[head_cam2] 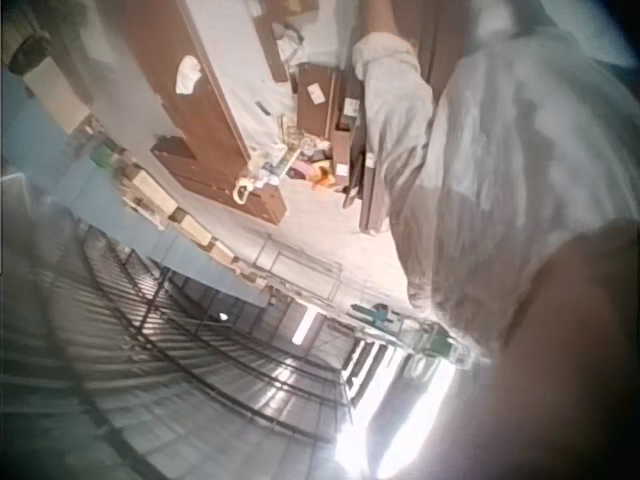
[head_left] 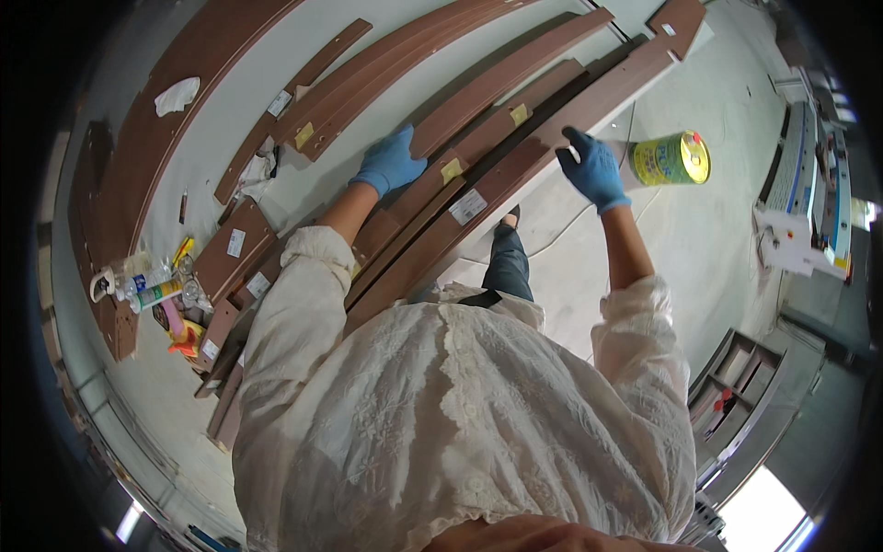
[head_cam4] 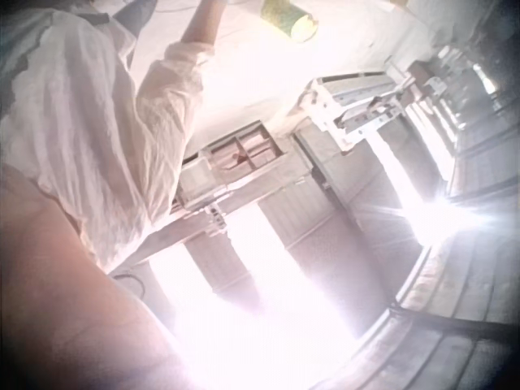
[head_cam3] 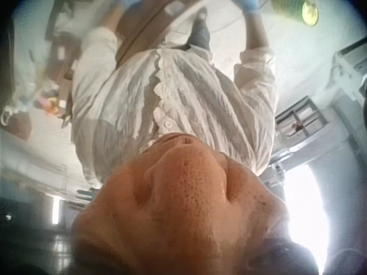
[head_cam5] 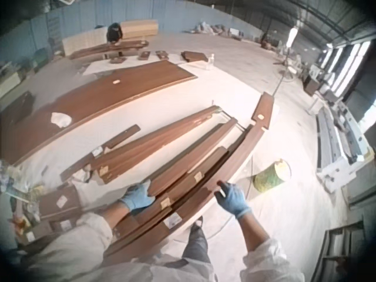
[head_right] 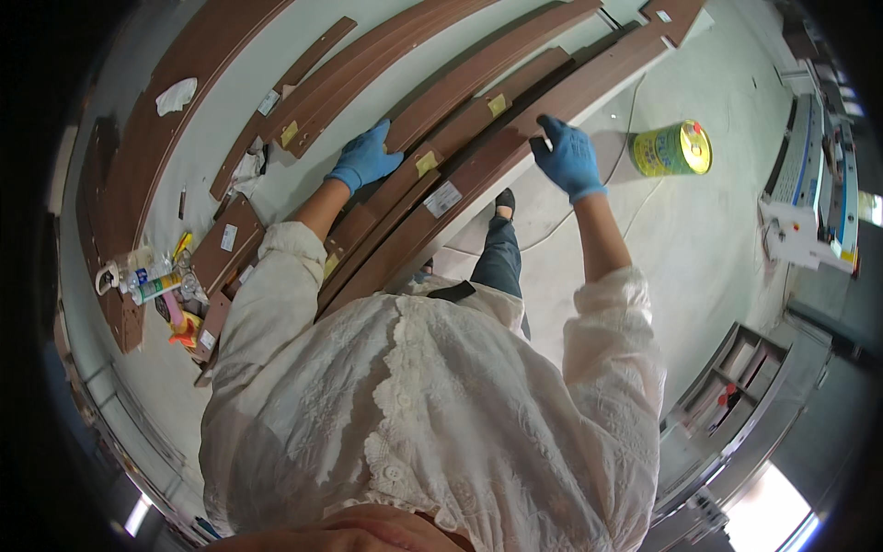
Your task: The person handles brown wooden panels and long strips in a workshop, wiping surfaces with a cloth, aligning pieces, and stacking them. They move between workstations, pick up and place panels, and use a small yellow tool to mark or adjust edges. The person also handles a smartphone briefly while organizing materials.
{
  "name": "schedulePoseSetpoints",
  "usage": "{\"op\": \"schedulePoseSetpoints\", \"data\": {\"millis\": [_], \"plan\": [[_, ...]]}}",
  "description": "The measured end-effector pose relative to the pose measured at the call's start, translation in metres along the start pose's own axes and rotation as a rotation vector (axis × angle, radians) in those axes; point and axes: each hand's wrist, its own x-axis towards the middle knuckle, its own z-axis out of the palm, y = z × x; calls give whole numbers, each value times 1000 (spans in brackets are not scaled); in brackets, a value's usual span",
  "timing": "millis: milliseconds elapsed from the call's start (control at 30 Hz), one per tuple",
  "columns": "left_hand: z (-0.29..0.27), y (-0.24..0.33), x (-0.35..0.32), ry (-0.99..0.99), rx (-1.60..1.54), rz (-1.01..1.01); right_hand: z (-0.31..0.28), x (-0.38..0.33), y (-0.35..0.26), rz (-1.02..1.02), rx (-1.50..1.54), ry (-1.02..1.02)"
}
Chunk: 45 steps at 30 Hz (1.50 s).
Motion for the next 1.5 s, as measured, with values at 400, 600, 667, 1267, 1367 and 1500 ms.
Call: {"op": "schedulePoseSetpoints", "data": {"millis": [400, 600, 667, 1267, 1367, 1500], "plan": [[-24, 52, -12, 94, 92, -231, 53, 173, 92, -470, -205, -145], [-39, 86, -34, 187, 121, -279, 56, 203, 104, -646, -111, -127], [-34, 96, -43, 202, 121, -300, 62, 216, 109, -705, -87, -53], [-9, 190, -38, 509, 521, -345, 7, 246, 56, -1025, -33, -479], [-20, 214, -25, 663, 537, -293, -11, 240, 26, -1086, -66, -449], [-21, 232, -1, 592, 648, -260, -23, 229, -14, -1237, -33, -293]]}}
